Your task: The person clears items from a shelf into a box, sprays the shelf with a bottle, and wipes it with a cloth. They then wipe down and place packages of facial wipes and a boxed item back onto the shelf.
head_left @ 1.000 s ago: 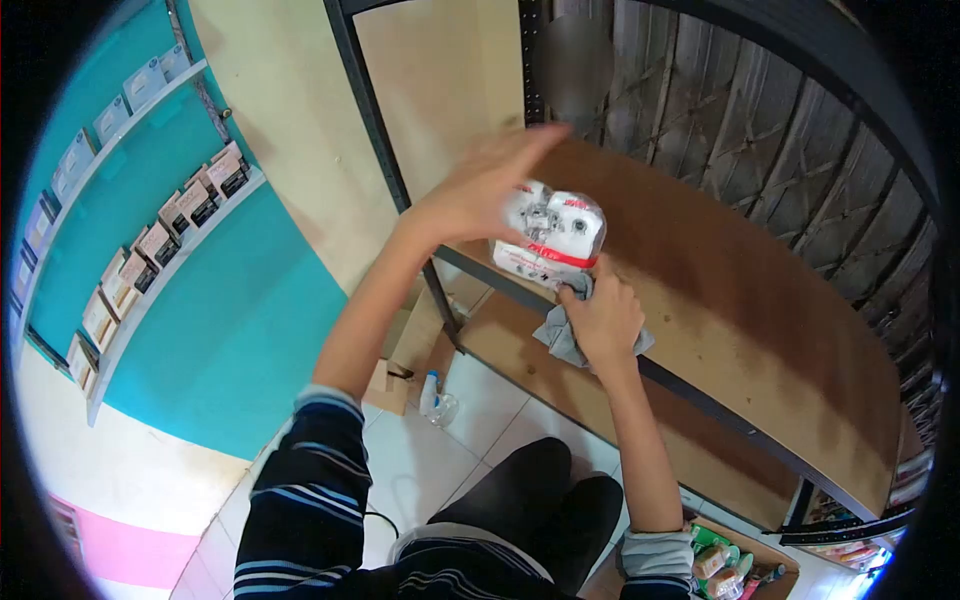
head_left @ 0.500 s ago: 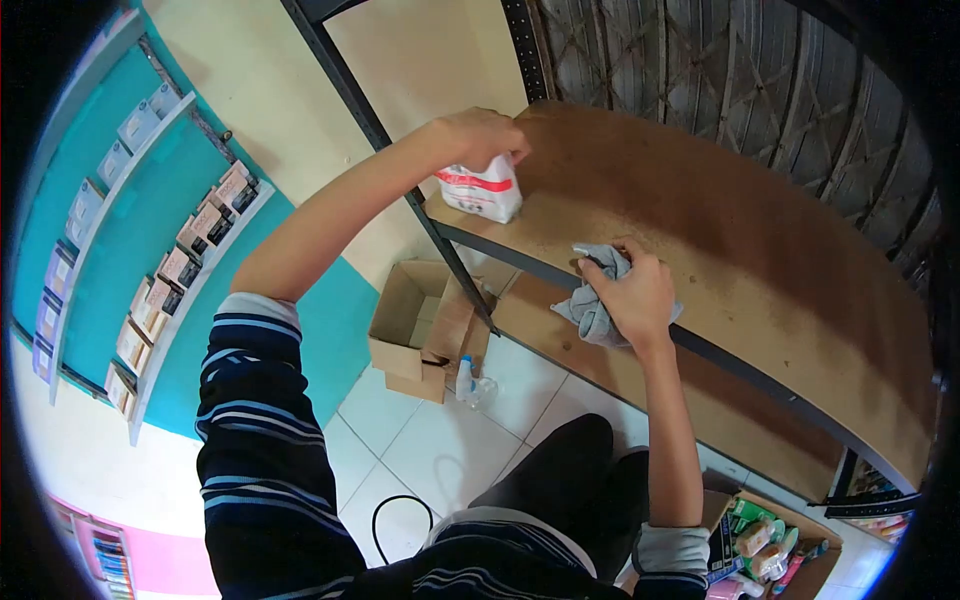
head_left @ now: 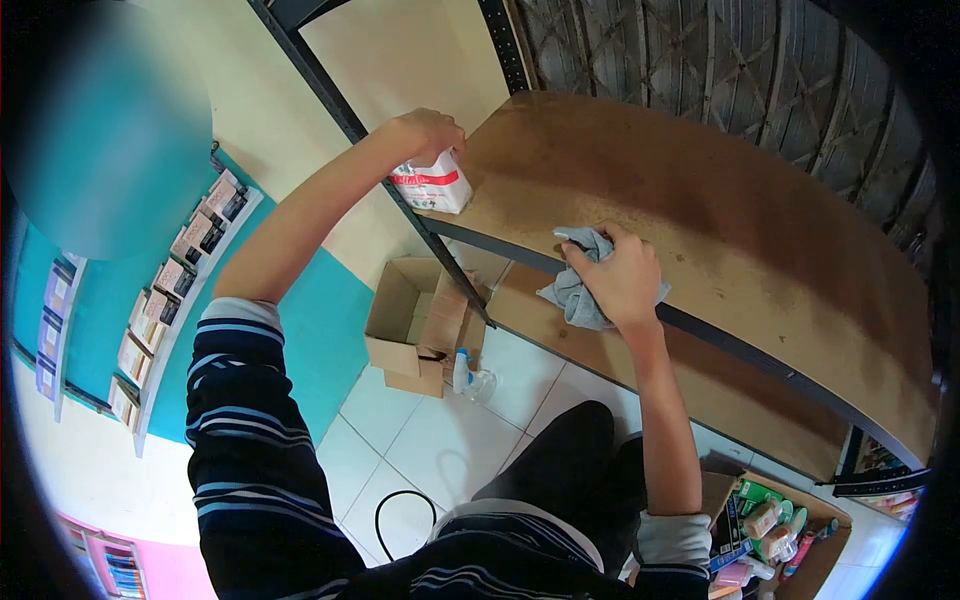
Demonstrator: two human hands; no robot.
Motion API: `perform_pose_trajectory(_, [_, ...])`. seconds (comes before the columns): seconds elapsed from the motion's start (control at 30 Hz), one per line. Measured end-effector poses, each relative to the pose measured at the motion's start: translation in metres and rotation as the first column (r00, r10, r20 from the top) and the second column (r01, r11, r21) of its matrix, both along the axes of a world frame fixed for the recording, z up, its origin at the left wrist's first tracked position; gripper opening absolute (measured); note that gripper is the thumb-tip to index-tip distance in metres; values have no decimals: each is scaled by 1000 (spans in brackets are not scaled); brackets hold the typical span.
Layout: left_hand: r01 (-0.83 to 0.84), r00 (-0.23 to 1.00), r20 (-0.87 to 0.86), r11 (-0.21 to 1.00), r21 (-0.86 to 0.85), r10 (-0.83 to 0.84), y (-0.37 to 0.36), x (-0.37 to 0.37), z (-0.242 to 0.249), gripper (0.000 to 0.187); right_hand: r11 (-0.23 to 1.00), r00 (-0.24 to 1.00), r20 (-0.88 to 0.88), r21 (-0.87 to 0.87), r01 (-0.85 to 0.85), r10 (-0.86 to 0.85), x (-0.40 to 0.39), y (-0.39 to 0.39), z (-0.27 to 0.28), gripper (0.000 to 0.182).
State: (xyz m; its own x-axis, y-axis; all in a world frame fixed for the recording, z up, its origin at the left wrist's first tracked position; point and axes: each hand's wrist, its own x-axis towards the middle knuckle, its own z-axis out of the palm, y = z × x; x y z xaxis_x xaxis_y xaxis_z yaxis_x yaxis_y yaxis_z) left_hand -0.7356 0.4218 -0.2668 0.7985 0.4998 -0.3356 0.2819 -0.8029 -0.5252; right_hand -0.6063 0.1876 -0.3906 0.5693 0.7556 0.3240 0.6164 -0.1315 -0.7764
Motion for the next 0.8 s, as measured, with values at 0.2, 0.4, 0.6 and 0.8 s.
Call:
perform_pose_trajectory(0.2, [63, 994, -95, 991, 122, -52, -5, -1, 0, 42, 998, 1000, 1, 54, -9, 8, 0, -1, -6, 36])
perform_pose_trajectory(0.4, [51, 993, -116, 987, 154, -33, -14, -3, -3, 42, 999, 1000, -11, 45, -11, 12, 1, -2, -5, 37])
perform_pose_trajectory(0.6, [390, 882, 155, 873, 295, -446, -42, -22, 9, 85, 983, 988, -13, 104, -154, 156, 1, -10, -9, 40])
perform_pose_trajectory(0.8, [477, 471, 772, 859, 183, -426, -170, -14, -27, 49, 927, 726, -613, 365, -89, 311, -16, -148, -86, 46])
